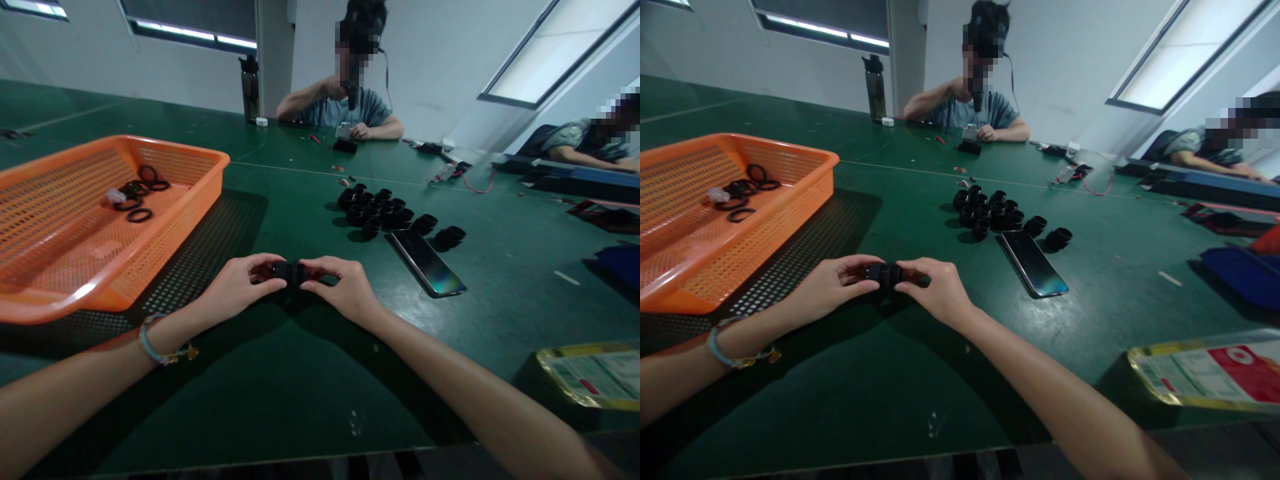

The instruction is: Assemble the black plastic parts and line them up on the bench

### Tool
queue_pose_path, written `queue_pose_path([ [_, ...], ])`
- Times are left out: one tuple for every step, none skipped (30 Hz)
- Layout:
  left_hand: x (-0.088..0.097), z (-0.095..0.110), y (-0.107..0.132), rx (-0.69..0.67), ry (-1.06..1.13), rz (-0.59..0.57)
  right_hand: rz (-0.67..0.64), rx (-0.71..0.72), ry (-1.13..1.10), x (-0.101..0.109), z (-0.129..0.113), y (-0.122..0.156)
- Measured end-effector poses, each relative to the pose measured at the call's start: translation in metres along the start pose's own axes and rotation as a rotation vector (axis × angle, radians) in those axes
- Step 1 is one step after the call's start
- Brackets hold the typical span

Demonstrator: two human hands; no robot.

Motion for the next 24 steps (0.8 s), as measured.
queue_pose_path([
  [-0.0001,0.0000,-0.0001,0.000,0.002,0.001,-0.002,0.008,-0.002,0.0001,0.0001,-0.0003],
  [-0.0002,-0.0001,-0.0004,-0.002,0.004,0.003,-0.006,0.017,-0.003,0.0002,0.0002,-0.0006],
  [-0.0004,-0.0004,-0.0006,-0.003,0.005,0.004,-0.010,0.026,-0.003,0.0001,0.0003,-0.0009],
  [-0.0005,-0.0008,-0.0009,-0.004,0.004,0.005,-0.010,0.034,-0.001,0.0001,0.0003,-0.0011],
  [-0.0006,-0.0012,-0.0011,-0.004,0.002,0.008,-0.006,0.043,0.005,0.0001,0.0002,-0.0012],
  [-0.0007,-0.0016,-0.0012,-0.003,-0.001,0.010,0.005,0.054,0.013,0.0003,0.0000,-0.0012],
  [-0.0007,-0.0019,-0.0011,-0.002,-0.002,0.009,0.020,0.067,0.021,0.0005,-0.0004,-0.0012],
  [-0.0007,-0.0019,-0.0010,0.000,-0.002,0.008,0.034,0.079,0.029,0.0007,-0.0009,-0.0010],
  [-0.0006,-0.0018,-0.0007,0.001,-0.002,0.006,0.045,0.089,0.035,0.0009,-0.0015,-0.0008],
  [-0.0005,-0.0015,-0.0005,0.002,0.000,0.004,0.050,0.094,0.039,0.0009,-0.0021,-0.0005],
  [-0.0004,-0.0010,-0.0003,0.002,0.002,0.002,0.050,0.094,0.042,0.0009,-0.0027,-0.0003],
  [-0.0002,-0.0006,-0.0001,0.002,0.003,0.000,0.047,0.089,0.044,0.0009,-0.0031,-0.0001],
  [0.0000,-0.0002,0.0000,0.001,0.003,0.000,0.044,0.079,0.046,0.0009,-0.0036,0.0000],
  [0.0001,0.0001,0.0000,-0.001,0.001,0.000,0.043,0.069,0.048,0.0010,-0.0040,0.0000],
  [0.0003,0.0003,0.0000,-0.003,-0.002,0.001,0.042,0.061,0.048,0.0012,-0.0044,0.0000],
  [0.0003,0.0005,-0.0001,-0.005,-0.005,-0.001,0.041,0.056,0.047,0.0013,-0.0049,-0.0002],
  [0.0004,0.0007,-0.0001,-0.007,-0.009,-0.002,0.039,0.052,0.045,0.0014,-0.0053,-0.0003],
  [0.0005,0.0009,0.0000,-0.009,-0.012,-0.003,0.035,0.050,0.044,0.0015,-0.0055,-0.0004],
  [0.0005,0.0010,0.0001,-0.009,-0.014,-0.004,0.031,0.048,0.043,0.0014,-0.0057,-0.0005],
  [0.0005,0.0011,0.0002,-0.008,-0.016,-0.004,0.027,0.045,0.041,0.0014,-0.0056,-0.0005],
  [0.0006,0.0013,0.0004,-0.006,-0.016,-0.004,0.024,0.040,0.037,0.0014,-0.0053,-0.0005],
  [0.0006,0.0013,0.0007,-0.004,-0.016,-0.003,0.022,0.035,0.030,0.0014,-0.0049,-0.0003],
  [0.0007,0.0014,0.0009,-0.002,-0.016,-0.002,0.020,0.029,0.024,0.0013,-0.0043,-0.0002],
  [0.0007,0.0013,0.0011,-0.002,-0.017,-0.001,0.017,0.020,0.019,0.0012,-0.0036,-0.0001],
])
Point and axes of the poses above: each hand's wrist, its own y-axis away from the middle knuckle, its own x-axis out of the back of the hand, z = x × y, the point moved 3 cm from there along -y, towards the middle knuckle, and after that the axes turned 13 degrees about z, right-handed, at the moved point
